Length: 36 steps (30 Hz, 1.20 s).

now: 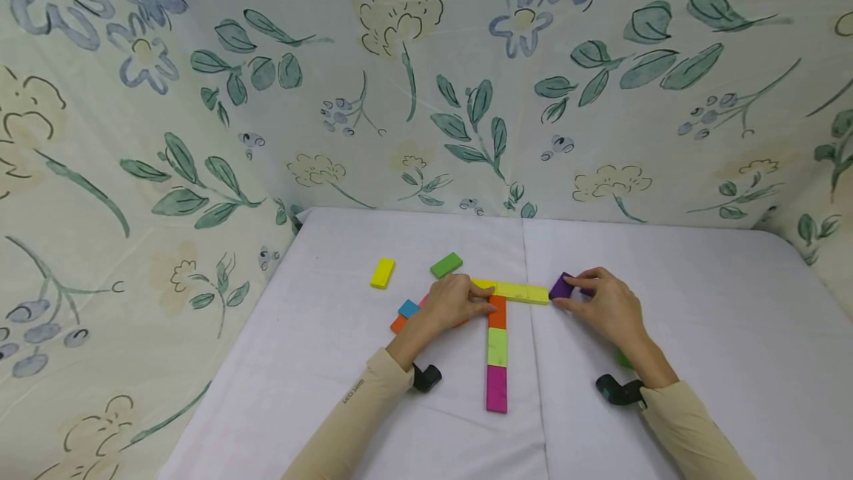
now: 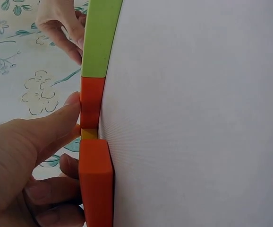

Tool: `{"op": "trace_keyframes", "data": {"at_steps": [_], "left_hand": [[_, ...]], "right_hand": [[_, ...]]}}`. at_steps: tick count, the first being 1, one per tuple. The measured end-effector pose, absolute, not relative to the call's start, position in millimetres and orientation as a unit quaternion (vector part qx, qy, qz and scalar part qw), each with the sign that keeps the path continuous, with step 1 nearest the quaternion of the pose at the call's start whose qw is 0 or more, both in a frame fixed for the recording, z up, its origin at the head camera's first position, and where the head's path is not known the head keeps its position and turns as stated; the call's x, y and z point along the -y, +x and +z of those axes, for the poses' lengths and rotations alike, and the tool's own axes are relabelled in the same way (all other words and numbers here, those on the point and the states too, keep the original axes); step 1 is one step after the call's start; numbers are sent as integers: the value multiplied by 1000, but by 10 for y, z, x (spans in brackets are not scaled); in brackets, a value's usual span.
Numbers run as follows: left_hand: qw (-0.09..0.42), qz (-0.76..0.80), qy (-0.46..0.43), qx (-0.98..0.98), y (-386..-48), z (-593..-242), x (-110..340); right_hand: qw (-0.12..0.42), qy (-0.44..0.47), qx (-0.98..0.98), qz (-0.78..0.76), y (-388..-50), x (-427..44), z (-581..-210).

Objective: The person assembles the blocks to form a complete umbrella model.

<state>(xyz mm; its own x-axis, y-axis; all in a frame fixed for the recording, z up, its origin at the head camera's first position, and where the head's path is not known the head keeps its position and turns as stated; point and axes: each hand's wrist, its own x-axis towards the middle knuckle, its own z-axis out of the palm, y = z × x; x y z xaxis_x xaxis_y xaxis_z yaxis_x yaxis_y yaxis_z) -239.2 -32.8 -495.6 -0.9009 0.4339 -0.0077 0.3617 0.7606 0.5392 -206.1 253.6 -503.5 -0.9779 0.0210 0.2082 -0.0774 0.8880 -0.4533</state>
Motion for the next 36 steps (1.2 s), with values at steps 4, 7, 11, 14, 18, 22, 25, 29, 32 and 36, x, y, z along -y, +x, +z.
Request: {"op": "trace_keyframes", "data": {"at_steps": [4, 7, 11, 14, 18, 22, 25, 29, 32, 36], "left_hand": [[71, 276, 210, -935, -2392, -4947, 320], [69, 273, 213, -936, -2395, -4944, 314], [66, 274, 214, -935, -2398, -4946, 306], [68, 275, 213, -935, -2400, -4947, 299], [76, 273, 211, -936, -2396, -4940, 301], [79, 273, 209, -936, -2389, -4941, 307], [75, 272, 210, -936, -2391, -4959, 309], [74, 274, 208, -936, -2393, -4971, 315], [74, 275, 205, -937, -2389, -4969, 318], [72, 270, 204, -938, -2386, -4965, 318]], "right_hand": [[121, 21, 965, 233, -2059, -2543, -5054], [117, 19, 965, 232, -2060, -2551, -5052], [83, 13, 965, 247, -2054, -2585, -5008], [77, 19, 962, 261, -2037, -2651, -4958], [113, 48, 956, 268, -1994, -2786, -4913], [120, 57, 953, 274, -1956, -2943, -4915], [105, 52, 953, 280, -1920, -3053, -4924], [93, 47, 951, 292, -1870, -3173, -4930], [88, 43, 948, 303, -1845, -3236, -4935], [76, 42, 947, 309, -1830, -3286, -4947]]}}
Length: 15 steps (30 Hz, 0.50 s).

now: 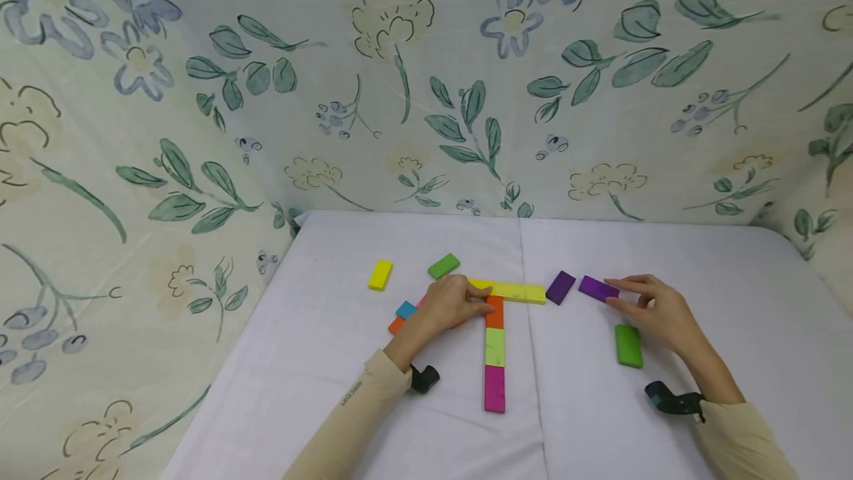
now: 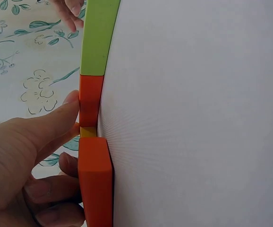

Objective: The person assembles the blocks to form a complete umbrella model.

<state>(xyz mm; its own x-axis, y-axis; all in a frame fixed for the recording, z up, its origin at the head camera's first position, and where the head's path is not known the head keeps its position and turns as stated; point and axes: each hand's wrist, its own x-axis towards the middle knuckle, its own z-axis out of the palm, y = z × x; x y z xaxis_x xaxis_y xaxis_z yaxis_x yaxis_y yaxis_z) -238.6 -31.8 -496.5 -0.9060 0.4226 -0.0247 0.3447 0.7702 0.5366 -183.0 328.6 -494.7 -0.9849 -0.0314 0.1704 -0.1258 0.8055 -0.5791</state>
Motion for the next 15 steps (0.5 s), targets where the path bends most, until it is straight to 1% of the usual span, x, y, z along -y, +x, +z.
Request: {"op": "trace_keyframes", "data": {"at_steps": [6, 15], "left_hand": [[72, 273, 205, -937, -2385, -4968, 330], [68, 268, 211, -938, -2393, -4982, 336]], "right_hand": [[45, 56, 950, 305, -1850, -3299, -4956], [28, 61, 954, 293, -1939, -3276, -4957]]}}
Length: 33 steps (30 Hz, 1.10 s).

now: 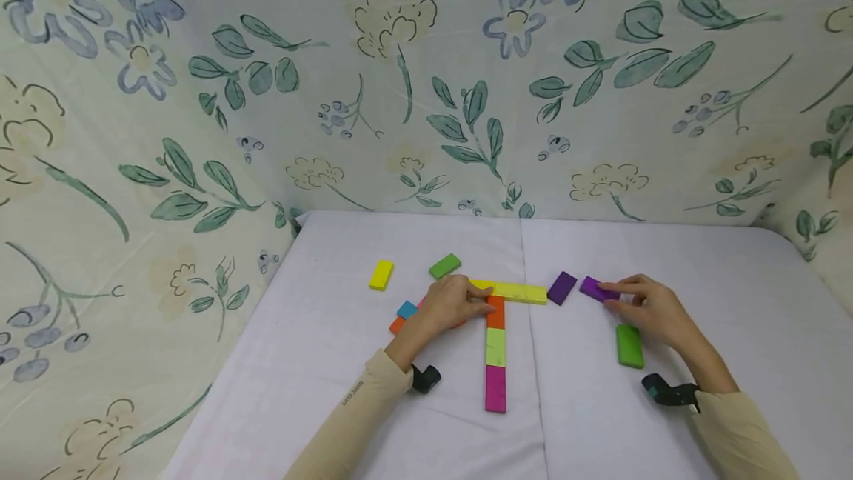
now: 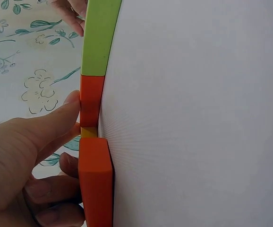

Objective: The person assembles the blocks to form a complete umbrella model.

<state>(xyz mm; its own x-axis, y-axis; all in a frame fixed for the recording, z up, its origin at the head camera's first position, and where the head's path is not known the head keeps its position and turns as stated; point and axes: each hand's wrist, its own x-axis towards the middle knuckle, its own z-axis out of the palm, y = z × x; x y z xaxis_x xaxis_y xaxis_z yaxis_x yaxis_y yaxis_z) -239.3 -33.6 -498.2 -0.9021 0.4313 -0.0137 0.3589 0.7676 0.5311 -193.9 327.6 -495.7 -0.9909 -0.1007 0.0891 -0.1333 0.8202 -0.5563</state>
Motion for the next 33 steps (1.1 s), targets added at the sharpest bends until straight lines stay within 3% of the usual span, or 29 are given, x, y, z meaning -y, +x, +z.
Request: {"op": "trace_keyframes", "data": {"at_steps": [9, 21, 33], "left_hand": [[67, 274, 211, -936, -2399, -4991, 340], [72, 271, 209, -937, -2403, -4990, 333], [78, 278, 203, -936, -2393, -4971, 332]], "right_hand": [[29, 61, 956, 284, -2000, -3265, -4934], [89, 66, 952, 285, -2211, -3203, -4807], [58, 48, 946, 316, -2555, -2850, -4808]]}}
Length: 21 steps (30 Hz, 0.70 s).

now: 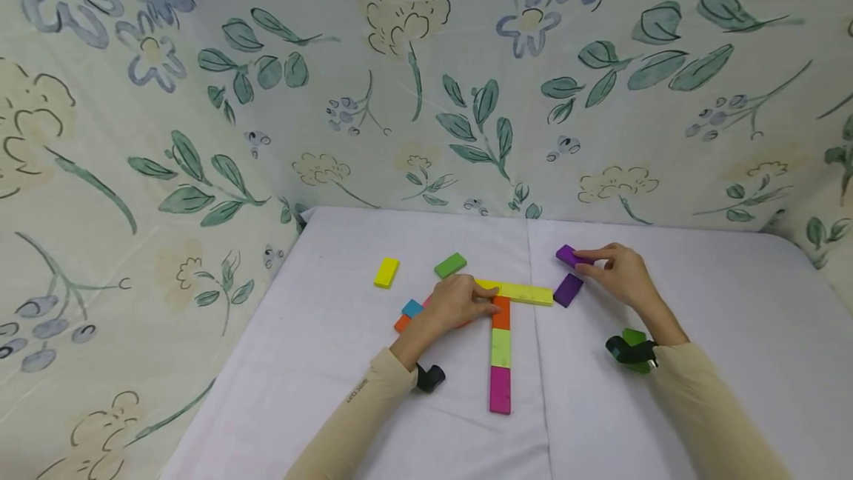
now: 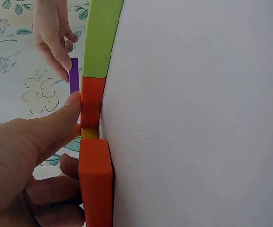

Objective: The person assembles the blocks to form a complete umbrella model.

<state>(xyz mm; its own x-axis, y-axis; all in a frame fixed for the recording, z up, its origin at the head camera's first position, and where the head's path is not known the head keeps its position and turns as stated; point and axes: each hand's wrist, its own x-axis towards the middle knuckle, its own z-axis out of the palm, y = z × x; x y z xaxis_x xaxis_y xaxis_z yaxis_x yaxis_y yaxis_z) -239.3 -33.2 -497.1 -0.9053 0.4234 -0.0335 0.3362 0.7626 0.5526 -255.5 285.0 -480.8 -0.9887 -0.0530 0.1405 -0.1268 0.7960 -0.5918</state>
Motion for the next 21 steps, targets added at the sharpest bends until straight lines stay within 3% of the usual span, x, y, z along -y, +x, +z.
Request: {"op": "trace_keyframes", "data": {"at_steps": [21], "left_hand": [[73, 276, 206, -936, -2396, -4973, 332]], "right_hand": [[-6, 30, 947, 321, -2743, -2592, -4881]]}}
